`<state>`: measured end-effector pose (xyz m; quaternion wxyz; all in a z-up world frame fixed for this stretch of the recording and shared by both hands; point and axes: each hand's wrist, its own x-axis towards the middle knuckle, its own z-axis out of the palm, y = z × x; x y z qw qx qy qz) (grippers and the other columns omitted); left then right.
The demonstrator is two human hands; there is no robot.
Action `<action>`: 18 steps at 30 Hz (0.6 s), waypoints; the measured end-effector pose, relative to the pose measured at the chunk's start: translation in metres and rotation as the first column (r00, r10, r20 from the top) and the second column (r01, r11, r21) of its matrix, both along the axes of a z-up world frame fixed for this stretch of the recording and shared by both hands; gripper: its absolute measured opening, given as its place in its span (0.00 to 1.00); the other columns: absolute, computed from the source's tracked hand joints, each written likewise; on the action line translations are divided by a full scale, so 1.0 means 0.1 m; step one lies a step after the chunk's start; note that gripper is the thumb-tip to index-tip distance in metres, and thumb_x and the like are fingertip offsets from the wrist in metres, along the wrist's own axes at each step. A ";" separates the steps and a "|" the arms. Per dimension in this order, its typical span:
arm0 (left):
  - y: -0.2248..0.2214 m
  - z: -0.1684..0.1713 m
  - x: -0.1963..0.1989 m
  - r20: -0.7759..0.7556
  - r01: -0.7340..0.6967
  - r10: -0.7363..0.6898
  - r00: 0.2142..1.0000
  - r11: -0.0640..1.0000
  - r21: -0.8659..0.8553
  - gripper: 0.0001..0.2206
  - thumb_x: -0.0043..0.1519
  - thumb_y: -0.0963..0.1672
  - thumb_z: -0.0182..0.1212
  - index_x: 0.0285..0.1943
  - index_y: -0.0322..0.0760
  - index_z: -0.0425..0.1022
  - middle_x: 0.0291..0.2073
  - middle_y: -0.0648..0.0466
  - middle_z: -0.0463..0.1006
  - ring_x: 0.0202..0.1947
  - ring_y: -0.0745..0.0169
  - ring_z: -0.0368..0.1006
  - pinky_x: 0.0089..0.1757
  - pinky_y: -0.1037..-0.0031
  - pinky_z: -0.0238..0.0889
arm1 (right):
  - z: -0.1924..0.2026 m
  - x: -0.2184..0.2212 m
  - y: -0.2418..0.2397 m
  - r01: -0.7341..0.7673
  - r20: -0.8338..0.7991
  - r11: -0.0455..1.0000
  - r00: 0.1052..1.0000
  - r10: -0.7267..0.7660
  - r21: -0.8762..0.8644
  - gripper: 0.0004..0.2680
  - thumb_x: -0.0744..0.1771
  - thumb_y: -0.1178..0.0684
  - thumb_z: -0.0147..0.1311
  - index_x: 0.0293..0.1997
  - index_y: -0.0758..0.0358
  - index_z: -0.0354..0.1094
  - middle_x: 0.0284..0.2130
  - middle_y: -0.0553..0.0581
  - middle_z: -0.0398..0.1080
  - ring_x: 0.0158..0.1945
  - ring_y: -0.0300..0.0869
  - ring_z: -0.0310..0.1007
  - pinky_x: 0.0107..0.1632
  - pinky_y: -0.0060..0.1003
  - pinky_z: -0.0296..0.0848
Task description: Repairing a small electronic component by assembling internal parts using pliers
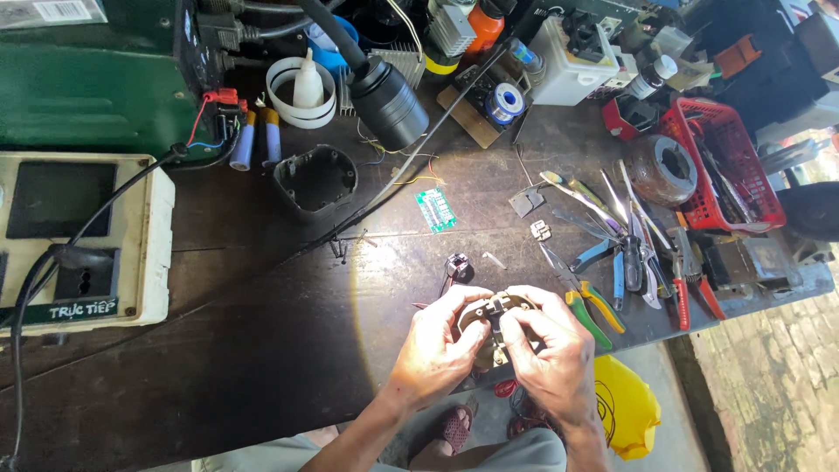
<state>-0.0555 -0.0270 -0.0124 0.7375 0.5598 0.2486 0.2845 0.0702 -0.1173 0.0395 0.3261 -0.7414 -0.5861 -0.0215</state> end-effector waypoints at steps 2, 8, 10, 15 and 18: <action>0.00 0.00 -0.02 -0.003 -0.011 0.011 1.000 0.999 0.035 0.15 0.60 0.40 0.54 0.55 0.40 0.76 0.42 0.58 0.81 0.40 0.73 0.74 0.44 0.79 0.69 | 0.02 0.01 0.00 0.006 -0.030 1.000 1.000 -0.007 -0.020 0.04 0.65 0.60 0.56 0.33 0.63 0.77 0.45 0.60 0.77 0.47 0.44 0.79 0.55 0.34 0.73; 0.00 0.06 -0.03 -0.003 0.003 -0.003 1.000 1.000 -0.029 0.13 0.61 0.39 0.53 0.53 0.44 0.75 0.33 0.61 0.76 0.27 0.76 0.63 0.34 0.81 0.63 | 0.02 0.04 -0.01 0.041 -0.076 0.997 0.996 -0.047 -0.073 0.04 0.65 0.58 0.57 0.32 0.60 0.78 0.46 0.58 0.79 0.48 0.43 0.80 0.55 0.33 0.72; 0.01 0.08 -0.03 0.023 0.019 -0.017 1.000 0.996 -0.090 0.12 0.61 0.39 0.54 0.52 0.42 0.75 0.35 0.59 0.79 0.32 0.75 0.70 0.38 0.80 0.71 | -0.01 0.06 -0.01 0.042 -0.080 0.996 0.996 -0.048 -0.074 0.04 0.65 0.57 0.58 0.32 0.60 0.79 0.46 0.58 0.79 0.48 0.42 0.80 0.54 0.33 0.73; 0.03 0.21 -0.06 0.041 0.038 -0.028 0.999 0.964 -0.263 0.11 0.62 0.37 0.52 0.51 0.38 0.72 0.30 0.53 0.76 0.22 0.71 0.72 0.26 0.72 0.81 | 0.03 0.04 0.01 0.080 -0.119 0.989 0.988 -0.095 -0.120 0.04 0.64 0.58 0.57 0.30 0.60 0.79 0.47 0.54 0.79 0.47 0.40 0.80 0.52 0.32 0.73; 0.02 0.15 -0.03 -0.004 0.012 -0.013 1.000 0.974 -0.224 0.12 0.59 0.38 0.53 0.51 0.40 0.74 0.33 0.55 0.79 0.26 0.73 0.71 0.29 0.76 0.78 | 0.02 0.05 0.00 0.050 -0.094 0.994 0.994 -0.060 -0.101 0.04 0.64 0.58 0.57 0.32 0.61 0.79 0.45 0.55 0.79 0.47 0.40 0.80 0.54 0.33 0.72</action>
